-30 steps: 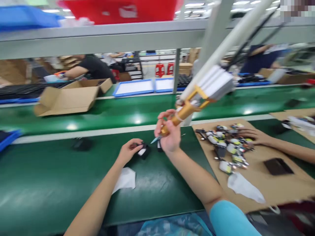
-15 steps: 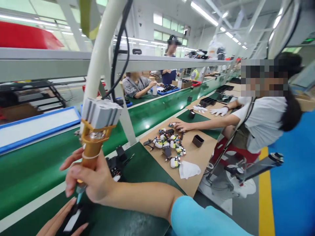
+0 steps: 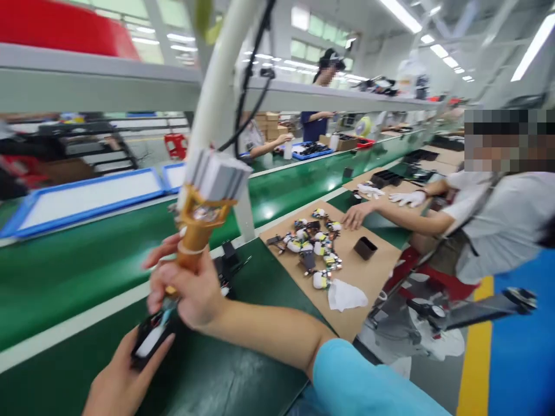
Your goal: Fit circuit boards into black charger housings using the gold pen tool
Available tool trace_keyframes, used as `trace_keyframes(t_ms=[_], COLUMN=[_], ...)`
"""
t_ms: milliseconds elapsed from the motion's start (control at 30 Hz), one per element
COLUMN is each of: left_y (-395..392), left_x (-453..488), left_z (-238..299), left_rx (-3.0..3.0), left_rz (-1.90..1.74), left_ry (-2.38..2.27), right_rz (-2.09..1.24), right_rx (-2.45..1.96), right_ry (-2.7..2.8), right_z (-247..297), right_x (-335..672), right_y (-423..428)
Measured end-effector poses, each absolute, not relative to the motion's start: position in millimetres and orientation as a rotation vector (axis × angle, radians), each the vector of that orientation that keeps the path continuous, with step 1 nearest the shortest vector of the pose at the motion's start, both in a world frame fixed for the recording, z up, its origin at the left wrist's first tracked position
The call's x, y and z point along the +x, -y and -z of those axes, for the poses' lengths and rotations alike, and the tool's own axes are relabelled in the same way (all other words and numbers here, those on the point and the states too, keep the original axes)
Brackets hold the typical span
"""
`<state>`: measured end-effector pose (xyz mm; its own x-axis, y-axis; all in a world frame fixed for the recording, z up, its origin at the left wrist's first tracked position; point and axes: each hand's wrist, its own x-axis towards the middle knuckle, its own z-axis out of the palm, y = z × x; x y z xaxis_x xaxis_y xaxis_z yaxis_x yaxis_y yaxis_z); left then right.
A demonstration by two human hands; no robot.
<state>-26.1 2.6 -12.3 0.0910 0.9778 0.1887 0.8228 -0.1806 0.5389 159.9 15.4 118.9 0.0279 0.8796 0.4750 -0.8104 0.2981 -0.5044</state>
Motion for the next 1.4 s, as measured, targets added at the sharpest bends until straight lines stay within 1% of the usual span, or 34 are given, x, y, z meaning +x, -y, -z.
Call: trace_keyframes(t_ms=[67,100,200,367,600,767,1233,1400], left_y=[14,20,25,34,40,42,41,39], left_x=[-8,0,12,5,-1,0,4,11], left_z=[-7,-15,-30,-35,-42,-47,-44,-39], left_rx=[2.020,2.012,1.980,1.997,2.053,2.102,1.971,1.987], left_rz=[-0.870,-0.878,-0.994,-1.142,-1.262,-1.251,-1.217,-1.196], left_ry=[-1.765,-1.704,-1.607,-1.554,-1.534,-1.514,-1.529,-1.513], right_rz=[-1.310,-1.299,-1.253,-1.188,-1.150,-1.136,-1.123,-1.133], right_rx=[-0.119,-0.123,-0.123,-0.146,-0.198,-0.219,-0.238,-0.174], right_ry=[0.808,0.818,0.829,0.867,0.874,0.895,0.895,0.871], right_z=[-120,-121,-123,-123,-122,-123,-126,-125], right_x=[160,160,161,159,160,159,158,158], right_y=[-9,-6,-4,-2,-1,1,3,4])
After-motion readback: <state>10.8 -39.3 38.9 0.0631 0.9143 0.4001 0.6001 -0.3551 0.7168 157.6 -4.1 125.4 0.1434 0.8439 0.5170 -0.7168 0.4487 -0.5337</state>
